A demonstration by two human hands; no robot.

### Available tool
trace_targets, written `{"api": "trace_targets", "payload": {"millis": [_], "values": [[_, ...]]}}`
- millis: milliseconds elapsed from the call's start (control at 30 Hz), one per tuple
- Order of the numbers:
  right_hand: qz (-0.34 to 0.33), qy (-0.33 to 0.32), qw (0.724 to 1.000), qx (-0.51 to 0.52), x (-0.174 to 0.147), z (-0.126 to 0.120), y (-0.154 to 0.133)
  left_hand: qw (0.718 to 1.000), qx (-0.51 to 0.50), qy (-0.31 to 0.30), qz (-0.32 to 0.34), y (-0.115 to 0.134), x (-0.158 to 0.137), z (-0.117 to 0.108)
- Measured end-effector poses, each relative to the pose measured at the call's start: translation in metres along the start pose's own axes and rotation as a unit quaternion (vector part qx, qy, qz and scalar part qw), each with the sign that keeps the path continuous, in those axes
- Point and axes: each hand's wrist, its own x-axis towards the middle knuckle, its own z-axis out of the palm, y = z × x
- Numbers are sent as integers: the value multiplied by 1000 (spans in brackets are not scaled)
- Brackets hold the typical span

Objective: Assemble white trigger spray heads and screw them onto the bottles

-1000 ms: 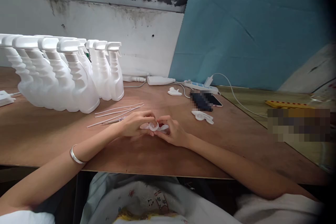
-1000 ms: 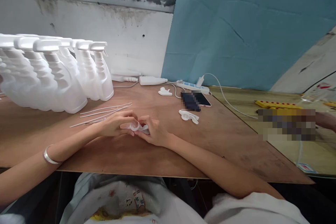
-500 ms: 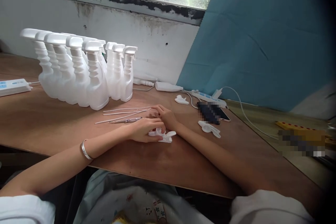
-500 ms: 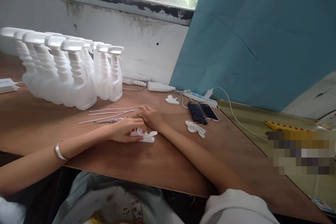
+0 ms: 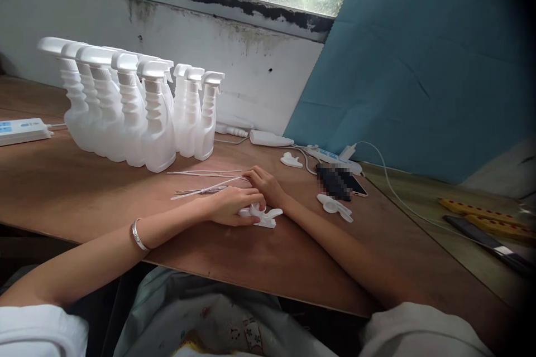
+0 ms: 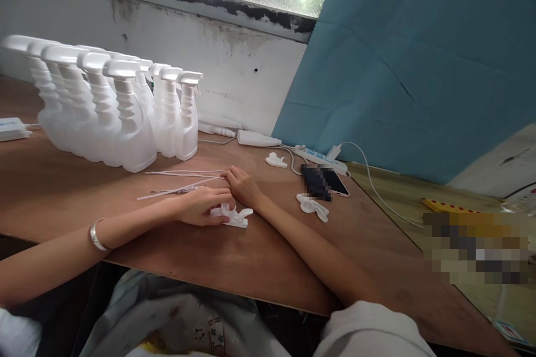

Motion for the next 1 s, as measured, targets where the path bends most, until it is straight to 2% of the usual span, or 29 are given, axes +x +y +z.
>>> {"api": "trace_targets", "payload": {"millis": [133, 267, 400, 500, 600, 1000], "values": [[103, 114, 984, 90, -18, -10, -5, 1000, 17, 11, -20, 0, 0, 1], [163, 177, 954, 180, -26, -15, -20, 995, 9, 44, -92, -4, 2, 4], [201, 204, 914, 288, -27, -22, -46, 985, -40, 67, -152, -9, 4, 9], [224, 175, 884, 372, -28, -26, -61, 980, -71, 76, -167, -12, 3, 10], [221, 147, 892, 367, -28, -26, -66, 980, -81, 77, -163, -13, 3, 10], [205, 138, 920, 305, -31, -21, -62, 980, -91, 69, -165, -11, 4, 9]]}}
